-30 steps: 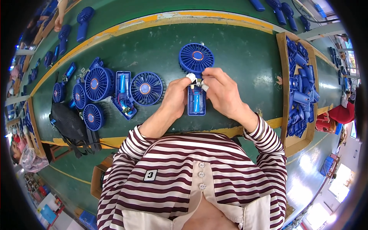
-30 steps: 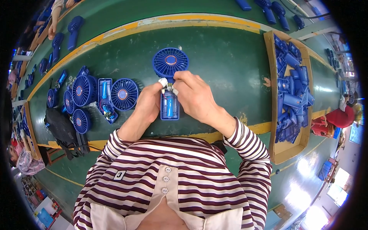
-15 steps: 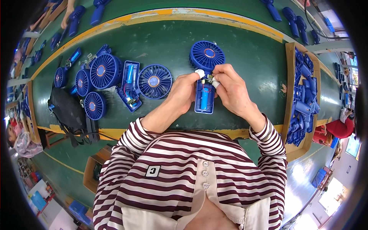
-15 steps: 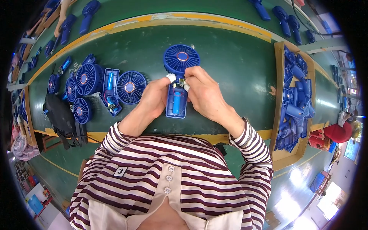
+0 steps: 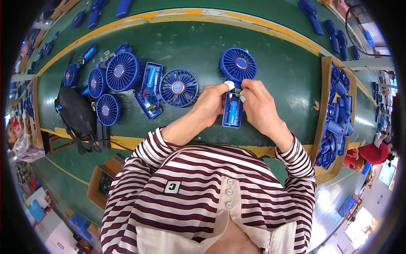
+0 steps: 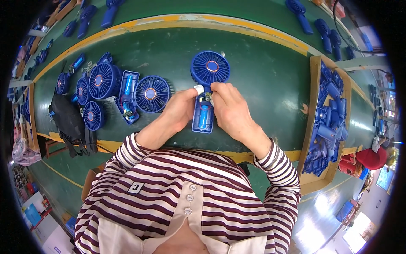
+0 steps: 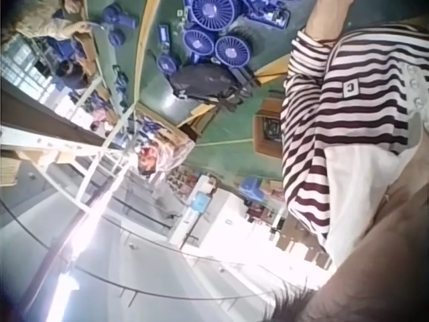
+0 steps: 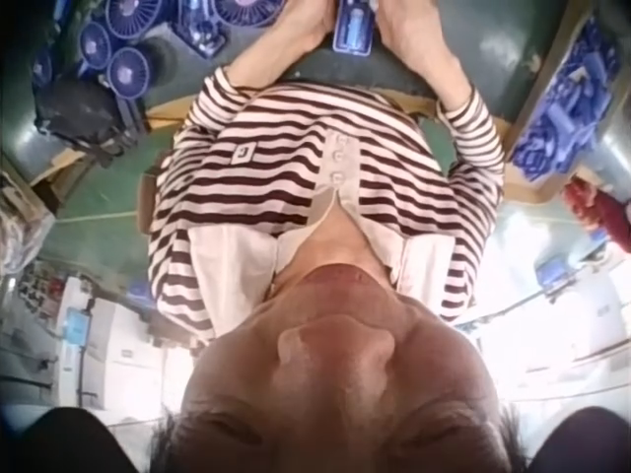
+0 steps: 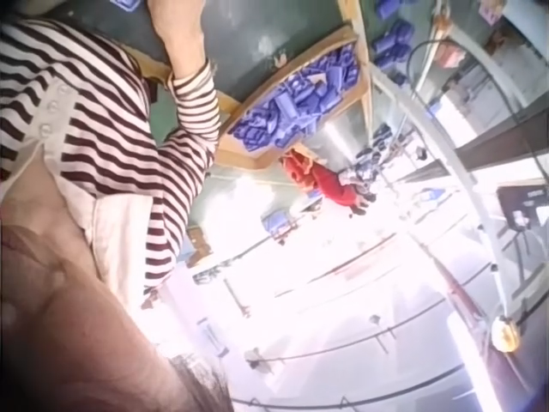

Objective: The person assembles portable fans by connecting the wiring and circuit boards into the handle housings, pressing the plastic covers onto the handles by hand, and placing the assembled fans onto the conveyor belt.

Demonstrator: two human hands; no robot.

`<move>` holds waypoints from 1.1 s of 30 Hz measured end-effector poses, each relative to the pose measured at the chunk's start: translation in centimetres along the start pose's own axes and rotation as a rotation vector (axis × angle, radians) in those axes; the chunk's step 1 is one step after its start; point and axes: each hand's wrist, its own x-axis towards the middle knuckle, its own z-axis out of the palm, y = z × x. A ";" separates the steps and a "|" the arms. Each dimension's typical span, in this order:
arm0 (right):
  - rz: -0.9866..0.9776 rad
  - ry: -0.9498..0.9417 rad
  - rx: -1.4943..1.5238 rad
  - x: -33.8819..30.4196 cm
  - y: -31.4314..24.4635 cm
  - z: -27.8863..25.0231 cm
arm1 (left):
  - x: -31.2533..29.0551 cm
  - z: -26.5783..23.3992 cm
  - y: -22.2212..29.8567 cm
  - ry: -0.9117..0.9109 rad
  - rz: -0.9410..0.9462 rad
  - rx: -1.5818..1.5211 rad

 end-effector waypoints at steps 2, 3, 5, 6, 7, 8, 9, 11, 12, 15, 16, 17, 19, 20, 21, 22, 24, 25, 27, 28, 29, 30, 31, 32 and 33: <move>-0.016 -0.006 -0.013 0.0 -0.1 0.0 | 0.0 -0.1 0.0 -0.005 -0.001 -0.003; -0.032 -0.011 -0.028 0.1 -0.1 0.0 | 0.2 -0.4 -0.1 -0.010 -0.020 0.006; -0.041 -0.032 -0.050 0.1 -0.1 0.0 | 0.1 -0.6 0.1 -0.020 -0.045 0.019; -0.053 -0.054 -0.071 0.0 -0.1 0.0 | -0.1 -0.6 0.5 -0.035 -0.058 0.089; -0.051 -0.052 -0.072 0.0 -0.2 0.1 | -0.4 -0.5 0.8 -0.049 -0.071 0.159; -0.050 -0.080 -0.090 0.0 -0.2 0.1 | -0.4 -0.4 0.8 -0.057 -0.031 0.174; -0.048 -0.108 -0.109 0.0 -0.3 0.1 | -0.5 -0.4 0.7 -0.058 -0.033 0.176; -0.044 -0.114 -0.119 0.1 -0.4 0.0 | -0.4 -0.6 0.4 -0.087 0.029 0.314; -0.043 -0.121 -0.127 0.1 -0.4 0.0 | -0.3 -0.6 0.2 -0.081 0.028 0.319; -0.046 -0.129 -0.128 0.0 -0.3 0.2 | -0.3 -0.4 0.1 -0.067 0.052 0.338; -0.043 -0.129 -0.128 0.0 -0.3 0.2 | -0.3 -0.5 0.0 -0.067 0.049 0.340; -0.040 -0.134 -0.143 0.0 -0.4 0.2 | -0.1 -0.5 -0.2 -0.060 0.046 0.338; -0.034 -0.138 -0.157 0.0 -0.3 0.2 | 0.0 -0.5 -0.3 -0.054 0.041 0.337; -0.055 -0.097 -0.187 0.0 -0.2 0.3 | 0.0 -0.3 -0.2 -0.046 0.030 0.326; -0.076 -0.057 -0.217 0.0 -0.1 0.3 | 0.1 -0.3 -0.2 -0.038 0.020 0.315; -0.072 -0.057 -0.217 0.0 -0.1 0.3 | 0.1 -0.3 -0.3 -0.039 0.017 0.316; -0.059 -0.058 -0.214 0.0 0.1 0.4 | 0.3 -0.6 -0.4 -0.054 -0.018 0.287; -0.054 -0.059 -0.212 0.0 0.2 0.4 | 0.5 -0.7 -0.4 -0.054 -0.022 0.288; -0.038 -0.062 -0.183 0.1 0.4 0.3 | 0.8 -0.9 -0.3 -0.090 -0.048 0.226; -0.036 -0.062 -0.184 0.1 0.4 0.2 | 0.9 -1.0 -0.1 -0.092 -0.049 0.227; -0.032 -0.065 -0.173 0.2 0.4 0.2 | 1.0 -1.0 0.3 -0.117 -0.098 0.178; -0.028 -0.068 -0.162 0.2 0.4 0.1 | 1.1 -0.9 0.6 -0.142 -0.146 0.130; -0.026 -0.066 -0.164 0.3 0.4 0.1 | 1.1 -0.8 0.7 -0.144 -0.146 0.133; -0.023 -0.052 -0.154 0.3 0.5 0.1 | 1.1 -0.6 0.8 -0.157 -0.140 0.173; -0.020 -0.038 -0.144 0.3 0.5 0.0 | 1.1 -0.5 0.9 -0.170 -0.133 0.214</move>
